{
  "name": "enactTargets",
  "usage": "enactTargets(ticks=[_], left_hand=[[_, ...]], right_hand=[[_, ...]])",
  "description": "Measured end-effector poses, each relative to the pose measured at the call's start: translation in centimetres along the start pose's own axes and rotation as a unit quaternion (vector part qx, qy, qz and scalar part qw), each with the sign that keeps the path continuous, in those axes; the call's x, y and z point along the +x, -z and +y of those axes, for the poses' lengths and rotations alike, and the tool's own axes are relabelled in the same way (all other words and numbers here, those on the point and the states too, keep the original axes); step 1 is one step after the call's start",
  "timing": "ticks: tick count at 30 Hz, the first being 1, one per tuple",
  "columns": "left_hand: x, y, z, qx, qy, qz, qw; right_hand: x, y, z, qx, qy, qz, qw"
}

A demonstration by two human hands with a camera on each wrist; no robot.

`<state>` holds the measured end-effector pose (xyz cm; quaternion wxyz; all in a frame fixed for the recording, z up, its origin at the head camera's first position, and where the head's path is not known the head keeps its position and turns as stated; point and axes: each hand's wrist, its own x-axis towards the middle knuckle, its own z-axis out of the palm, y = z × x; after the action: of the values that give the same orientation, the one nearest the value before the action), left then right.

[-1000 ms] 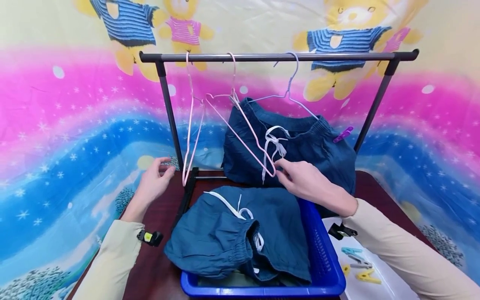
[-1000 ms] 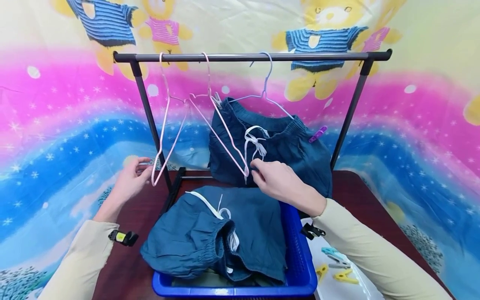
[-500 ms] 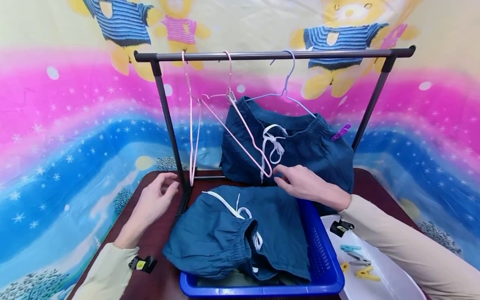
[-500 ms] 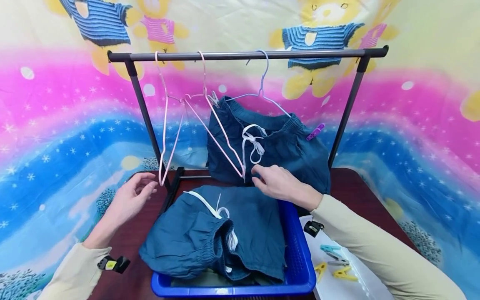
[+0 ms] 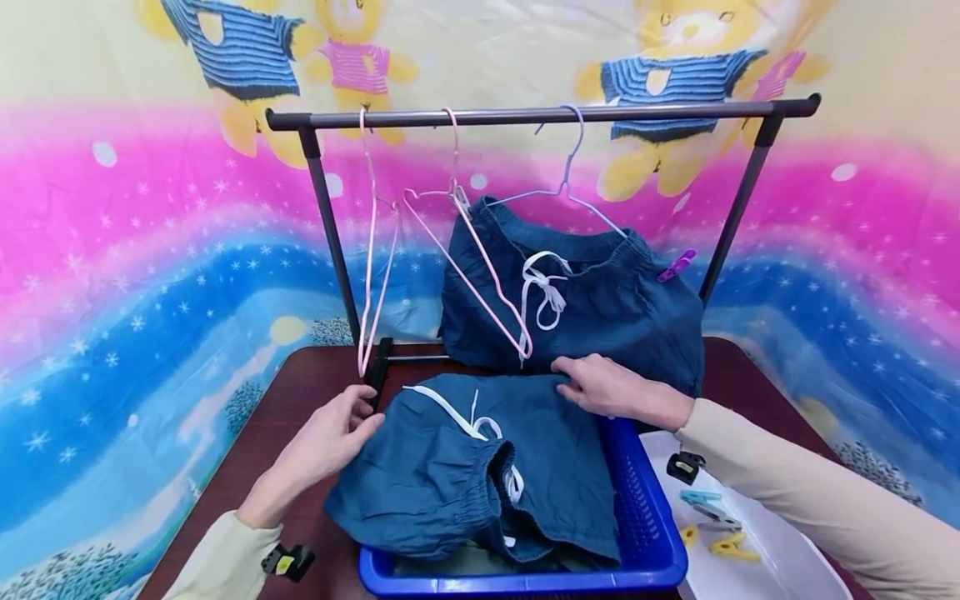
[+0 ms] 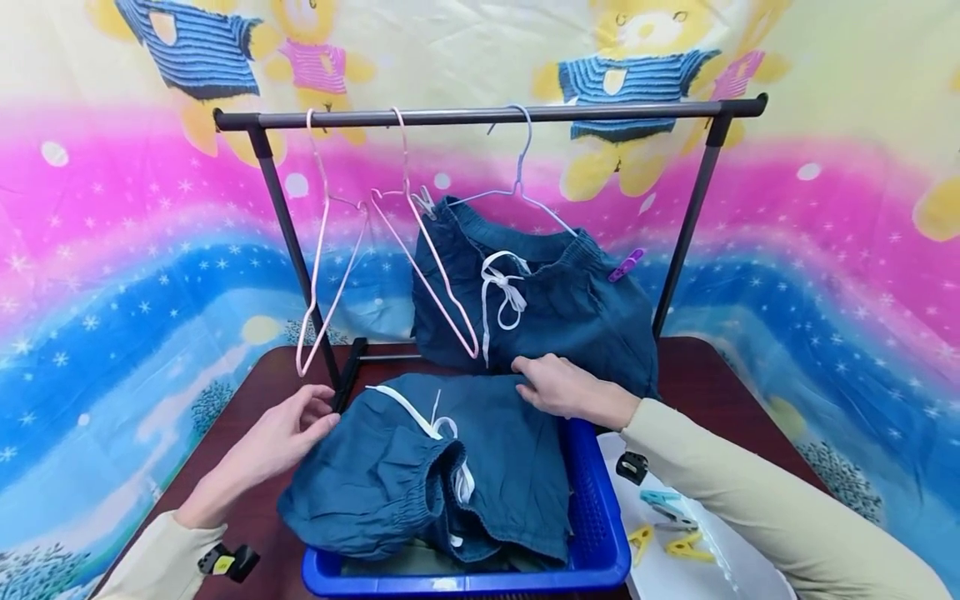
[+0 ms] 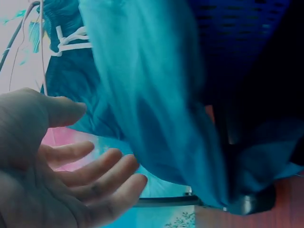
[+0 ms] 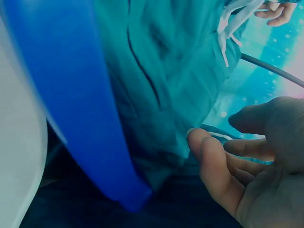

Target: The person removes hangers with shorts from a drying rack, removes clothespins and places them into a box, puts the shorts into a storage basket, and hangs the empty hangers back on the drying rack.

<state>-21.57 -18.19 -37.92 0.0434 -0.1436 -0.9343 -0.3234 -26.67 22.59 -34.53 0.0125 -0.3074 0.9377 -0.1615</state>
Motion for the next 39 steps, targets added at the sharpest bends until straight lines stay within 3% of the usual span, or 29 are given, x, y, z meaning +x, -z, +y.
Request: enactTargets(ticks=[8, 15, 22, 25, 32, 39], left_hand=[[-0.7, -0.4, -0.9, 0.061, 0.066, -0.087, 0.9922], [-0.7, -0.7, -1.2, 0.012, 0.093, -0.132, 0.9868], [-0.3, -0.7, -1.4, 0.013, 0.025, -0.113, 0.9932], [-0.2, -0.7, -1.4, 0.004, 0.025, -0.109, 0.9937], [-0.1, -0.4, -1.2, -0.003, 0.022, -0.096, 0.9951], [0.5, 0.5, -0.2, -0.005, 0.039, -0.059, 0.9975]], right_hand=[[0.6, -0.5, 0.0, 0.003, -0.047, -0.061, 0.997], [1.1, -0.8, 0.2, 0.006, -0.072, -0.094, 0.993], [1.4, -1.3, 0.4, 0.019, -0.084, -0.108, 0.99], [1.5, -1.6, 0.5, 0.038, -0.092, -0.103, 0.99], [1.9, -2.1, 0.1, -0.019, -0.047, -0.031, 0.998], [1.1, -1.1, -0.1, 0.025, -0.075, -0.012, 0.997]])
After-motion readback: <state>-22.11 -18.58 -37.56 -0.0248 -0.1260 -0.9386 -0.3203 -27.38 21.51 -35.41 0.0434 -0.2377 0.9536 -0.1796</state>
